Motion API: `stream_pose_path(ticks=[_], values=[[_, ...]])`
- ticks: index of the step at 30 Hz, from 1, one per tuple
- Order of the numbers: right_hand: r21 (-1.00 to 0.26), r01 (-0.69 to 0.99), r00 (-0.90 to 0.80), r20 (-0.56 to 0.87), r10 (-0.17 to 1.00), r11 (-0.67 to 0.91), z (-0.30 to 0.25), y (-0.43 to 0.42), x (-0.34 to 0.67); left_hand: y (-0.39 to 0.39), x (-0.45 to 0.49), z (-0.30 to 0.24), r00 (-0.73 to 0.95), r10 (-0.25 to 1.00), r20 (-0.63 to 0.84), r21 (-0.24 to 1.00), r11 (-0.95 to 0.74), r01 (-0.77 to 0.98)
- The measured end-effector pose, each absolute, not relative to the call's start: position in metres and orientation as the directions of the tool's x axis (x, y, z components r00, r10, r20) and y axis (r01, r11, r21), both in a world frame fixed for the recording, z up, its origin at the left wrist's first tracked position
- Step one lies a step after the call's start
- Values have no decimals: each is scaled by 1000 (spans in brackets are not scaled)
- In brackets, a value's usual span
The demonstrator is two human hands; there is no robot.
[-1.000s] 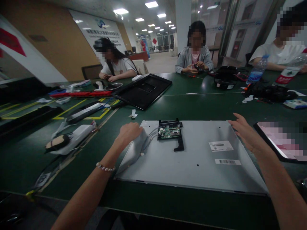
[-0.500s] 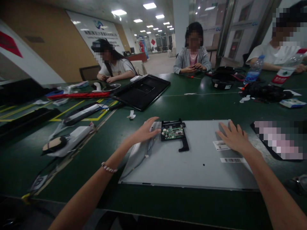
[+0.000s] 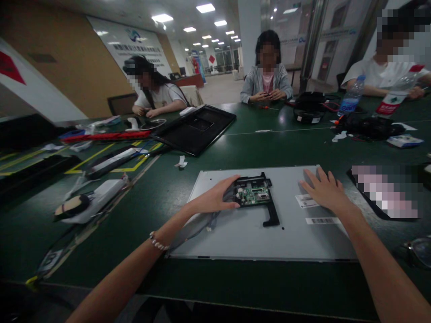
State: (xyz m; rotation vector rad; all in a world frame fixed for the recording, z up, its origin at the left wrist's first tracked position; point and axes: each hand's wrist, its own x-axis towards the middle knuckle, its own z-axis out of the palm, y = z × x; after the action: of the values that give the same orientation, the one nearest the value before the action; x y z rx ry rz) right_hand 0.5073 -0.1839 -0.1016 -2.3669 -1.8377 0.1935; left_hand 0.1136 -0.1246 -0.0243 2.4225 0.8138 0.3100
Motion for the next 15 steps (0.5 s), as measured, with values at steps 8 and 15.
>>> stream_pose_path(ticks=[8, 15], values=[[-157, 957, 244, -27, 969, -245, -101, -183, 508, -94, 86, -17, 466, 879, 104, 669, -408, 621], [-175, 955, 235, -42, 971, -239, -100, -183, 510, -73, 67, -24, -18, 997, -79, 908, 79, 412]])
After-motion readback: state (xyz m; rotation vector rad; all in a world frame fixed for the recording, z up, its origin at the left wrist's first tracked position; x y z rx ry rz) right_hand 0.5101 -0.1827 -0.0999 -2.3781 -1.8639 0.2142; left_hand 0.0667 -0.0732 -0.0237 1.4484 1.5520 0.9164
